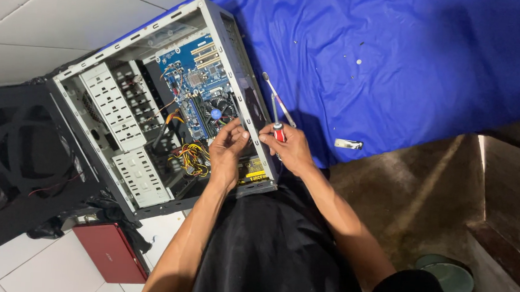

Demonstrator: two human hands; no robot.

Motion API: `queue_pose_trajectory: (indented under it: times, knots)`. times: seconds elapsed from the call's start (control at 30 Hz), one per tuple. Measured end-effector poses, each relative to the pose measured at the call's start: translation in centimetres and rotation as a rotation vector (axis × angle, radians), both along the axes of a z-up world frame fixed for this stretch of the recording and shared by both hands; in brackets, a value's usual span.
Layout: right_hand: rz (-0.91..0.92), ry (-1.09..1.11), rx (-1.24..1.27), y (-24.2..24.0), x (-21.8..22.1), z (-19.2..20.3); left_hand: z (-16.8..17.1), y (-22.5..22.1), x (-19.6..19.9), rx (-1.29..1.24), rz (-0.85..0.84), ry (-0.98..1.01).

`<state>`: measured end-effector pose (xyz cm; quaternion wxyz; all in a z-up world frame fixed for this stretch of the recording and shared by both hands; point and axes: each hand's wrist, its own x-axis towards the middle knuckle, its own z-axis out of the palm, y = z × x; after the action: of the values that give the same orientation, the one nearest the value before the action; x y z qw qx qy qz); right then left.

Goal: Installing internal components like the power supply and cooling fan into a PC case and then closing it

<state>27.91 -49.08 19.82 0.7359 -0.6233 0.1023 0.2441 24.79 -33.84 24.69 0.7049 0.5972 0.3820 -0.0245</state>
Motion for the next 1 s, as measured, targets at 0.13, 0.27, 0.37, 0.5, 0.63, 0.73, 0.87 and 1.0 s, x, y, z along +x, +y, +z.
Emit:
queue_pose_trajectory:
  times: [0.13, 0.27, 0.37, 0.5, 0.63, 0.73, 0.87, 1.0]
  knots:
    - [0.071, -0.013, 0.003, -0.5, 0.8, -0.1, 0.9, 0.1, 0.3, 0.076, -0.073, 0.041]
    - [0.107, -0.077, -0.036, -0.7, 1.3, 0.2, -0.4, 0.6, -0.4, 0.124, -0.091, 0.033]
    - [0.118, -0.109, -0.063, -0.7, 1.4, 0.0, -1.8, 0.8, -0.9, 0.169, -0.106, 0.056]
    - [0.084, -0.103, -0.071, -0.5, 0.9, -0.6, -1.2, 0.7, -1.0, 0.189, -0.134, 0.023]
    - [0.021, -0.029, 0.004, -0.3, 0.6, -0.6, -0.8, 0.7, -1.1, 0.199, -0.169, -0.006]
    - [0.057, -0.064, -0.010, -0.9, 1.0, 0.5, -1.2, 0.9, -1.5, 0.205, -0.179, -0.021]
    - [0.104, -0.211, -0.073, -1.2, 1.4, 1.3, -1.7, 1.2, -1.7, 0.207, -0.198, -0.034]
    - [0.141, -0.311, -0.134, -1.4, 2.0, 1.3, -1.1, 1.2, -1.5, 0.227, -0.198, -0.042]
